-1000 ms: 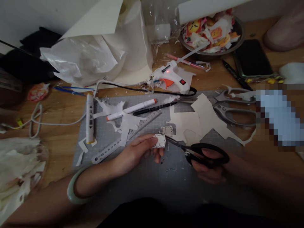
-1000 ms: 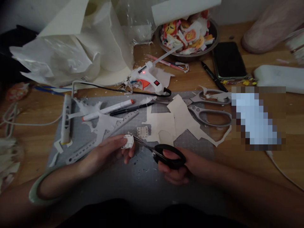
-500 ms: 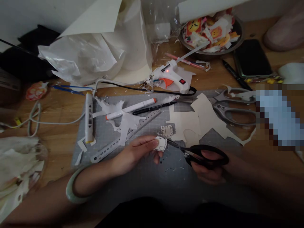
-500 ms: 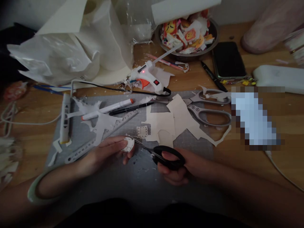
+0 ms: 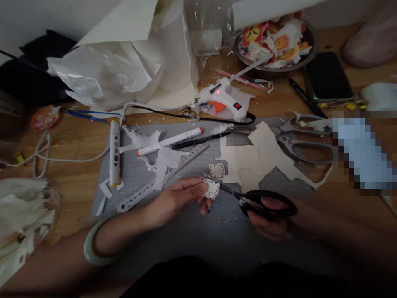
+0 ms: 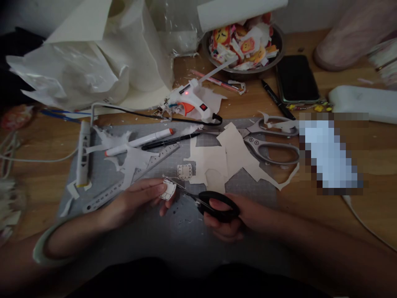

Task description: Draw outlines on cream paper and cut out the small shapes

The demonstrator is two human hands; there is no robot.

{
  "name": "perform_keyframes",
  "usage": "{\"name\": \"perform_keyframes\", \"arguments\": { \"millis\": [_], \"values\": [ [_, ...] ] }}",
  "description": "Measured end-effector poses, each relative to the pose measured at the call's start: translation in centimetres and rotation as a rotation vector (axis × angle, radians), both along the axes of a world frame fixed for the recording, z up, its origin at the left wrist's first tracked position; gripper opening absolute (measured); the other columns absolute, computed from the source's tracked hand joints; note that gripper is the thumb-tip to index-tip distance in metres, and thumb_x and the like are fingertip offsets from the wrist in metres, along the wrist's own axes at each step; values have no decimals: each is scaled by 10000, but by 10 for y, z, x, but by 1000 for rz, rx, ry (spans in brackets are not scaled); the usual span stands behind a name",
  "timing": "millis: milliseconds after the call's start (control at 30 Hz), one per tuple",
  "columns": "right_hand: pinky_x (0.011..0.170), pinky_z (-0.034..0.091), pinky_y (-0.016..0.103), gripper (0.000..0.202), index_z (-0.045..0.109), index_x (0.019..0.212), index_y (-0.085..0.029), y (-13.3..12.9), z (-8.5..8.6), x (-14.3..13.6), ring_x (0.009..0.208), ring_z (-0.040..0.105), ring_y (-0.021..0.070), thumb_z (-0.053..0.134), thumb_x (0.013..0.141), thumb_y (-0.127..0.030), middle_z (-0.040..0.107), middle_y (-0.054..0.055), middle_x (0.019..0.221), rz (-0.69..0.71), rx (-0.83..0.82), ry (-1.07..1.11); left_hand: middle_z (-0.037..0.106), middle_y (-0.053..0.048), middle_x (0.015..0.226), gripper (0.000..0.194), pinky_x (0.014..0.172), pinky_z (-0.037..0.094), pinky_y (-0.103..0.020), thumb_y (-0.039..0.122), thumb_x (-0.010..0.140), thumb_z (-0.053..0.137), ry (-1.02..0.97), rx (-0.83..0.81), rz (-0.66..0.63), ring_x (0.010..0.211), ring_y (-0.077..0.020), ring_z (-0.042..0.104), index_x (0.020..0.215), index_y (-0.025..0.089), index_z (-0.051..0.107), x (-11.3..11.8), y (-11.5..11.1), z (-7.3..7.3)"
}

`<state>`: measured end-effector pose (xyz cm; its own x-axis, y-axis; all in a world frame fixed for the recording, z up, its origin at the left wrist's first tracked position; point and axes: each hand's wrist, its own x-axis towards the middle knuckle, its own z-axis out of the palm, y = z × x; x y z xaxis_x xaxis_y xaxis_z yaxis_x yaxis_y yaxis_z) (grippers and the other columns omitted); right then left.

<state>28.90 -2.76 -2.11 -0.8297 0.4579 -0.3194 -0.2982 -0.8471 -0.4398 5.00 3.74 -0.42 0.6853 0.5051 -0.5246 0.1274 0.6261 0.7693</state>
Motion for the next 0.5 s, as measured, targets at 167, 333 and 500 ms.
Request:
{"name": "perform_keyframes", "arguments": {
  "millis": [167,333,500],
  "values": [
    [316,155,181,460,474,702,-163,0,0,0,319,197,40,505,873,-589,260,-133,404,-4,-2,18,610,-7,693,356,618,400,-225,457,830,640,-8,-45,39,611,-106,550,741,112,626,1,-1,2],
    [316,178,178,454,469,706,-165,-1,-6,1,314,219,39,503,877,-585,298,-128,404,17,45,44,607,-6,686,353,604,412,-224,463,817,659,-7,-39,38,619,-109,554,742,119,630,0,-2,-1],
    [331,203,177,475,474,717,-164,-1,-6,0,332,260,41,520,852,-616,339,-116,420,45,62,-35,601,-1,661,344,615,416,-221,434,860,614,-13,75,-24,601,-101,541,714,123,632,1,-1,-3]
  ]
}}
